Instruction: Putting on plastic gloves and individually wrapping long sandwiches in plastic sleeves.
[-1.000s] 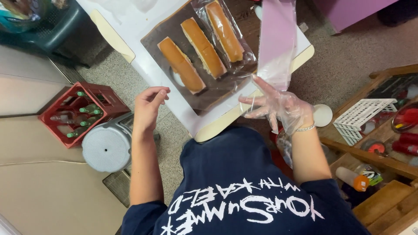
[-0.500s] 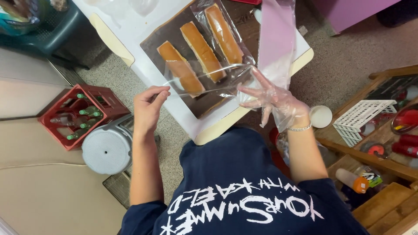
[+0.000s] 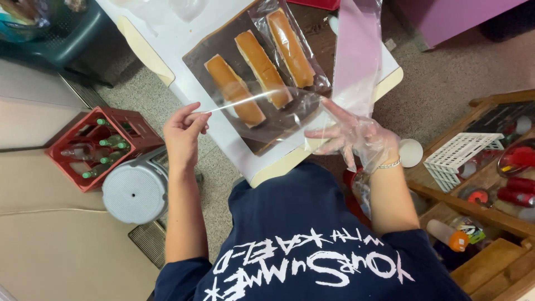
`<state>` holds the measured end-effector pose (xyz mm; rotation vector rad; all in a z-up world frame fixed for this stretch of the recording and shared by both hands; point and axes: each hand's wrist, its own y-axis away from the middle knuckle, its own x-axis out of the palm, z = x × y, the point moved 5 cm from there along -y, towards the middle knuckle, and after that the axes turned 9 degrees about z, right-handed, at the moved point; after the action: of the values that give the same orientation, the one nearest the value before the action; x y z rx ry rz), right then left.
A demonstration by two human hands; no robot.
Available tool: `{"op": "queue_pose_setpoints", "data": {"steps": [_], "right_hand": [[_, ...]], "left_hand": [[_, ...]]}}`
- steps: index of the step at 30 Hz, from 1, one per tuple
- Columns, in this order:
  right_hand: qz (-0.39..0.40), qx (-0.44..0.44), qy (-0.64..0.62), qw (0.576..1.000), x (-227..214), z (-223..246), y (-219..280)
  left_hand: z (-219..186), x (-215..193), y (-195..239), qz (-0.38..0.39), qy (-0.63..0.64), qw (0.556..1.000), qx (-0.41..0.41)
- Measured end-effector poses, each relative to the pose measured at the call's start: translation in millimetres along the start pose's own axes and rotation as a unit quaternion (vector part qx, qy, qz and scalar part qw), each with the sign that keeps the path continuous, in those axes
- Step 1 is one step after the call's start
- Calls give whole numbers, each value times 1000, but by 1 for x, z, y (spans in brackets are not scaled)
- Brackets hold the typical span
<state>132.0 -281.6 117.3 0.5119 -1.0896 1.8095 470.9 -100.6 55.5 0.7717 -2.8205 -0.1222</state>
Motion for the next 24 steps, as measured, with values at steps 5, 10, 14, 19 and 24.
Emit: {"op": "queue_pose_setpoints", "data": {"steps": [5, 10, 14, 19, 24], "right_hand": [[22, 4, -78, 997, -1, -4, -5], [5, 41, -42, 998, -11, -11, 3], [-145, 182, 230, 945, 0, -3, -11], [-196, 371, 253, 872, 6, -19, -50], [-157, 468, 271, 826, -5, -53, -77]], "left_hand": [[-11, -1, 0, -24, -22, 999, 8], [-21, 2, 2, -15, -105, 994, 4], [-26, 18, 16, 48, -483, 871, -70], [-68, 75, 41, 84, -495, 865, -2], [-87, 123, 57, 313, -305, 895, 95]]}}
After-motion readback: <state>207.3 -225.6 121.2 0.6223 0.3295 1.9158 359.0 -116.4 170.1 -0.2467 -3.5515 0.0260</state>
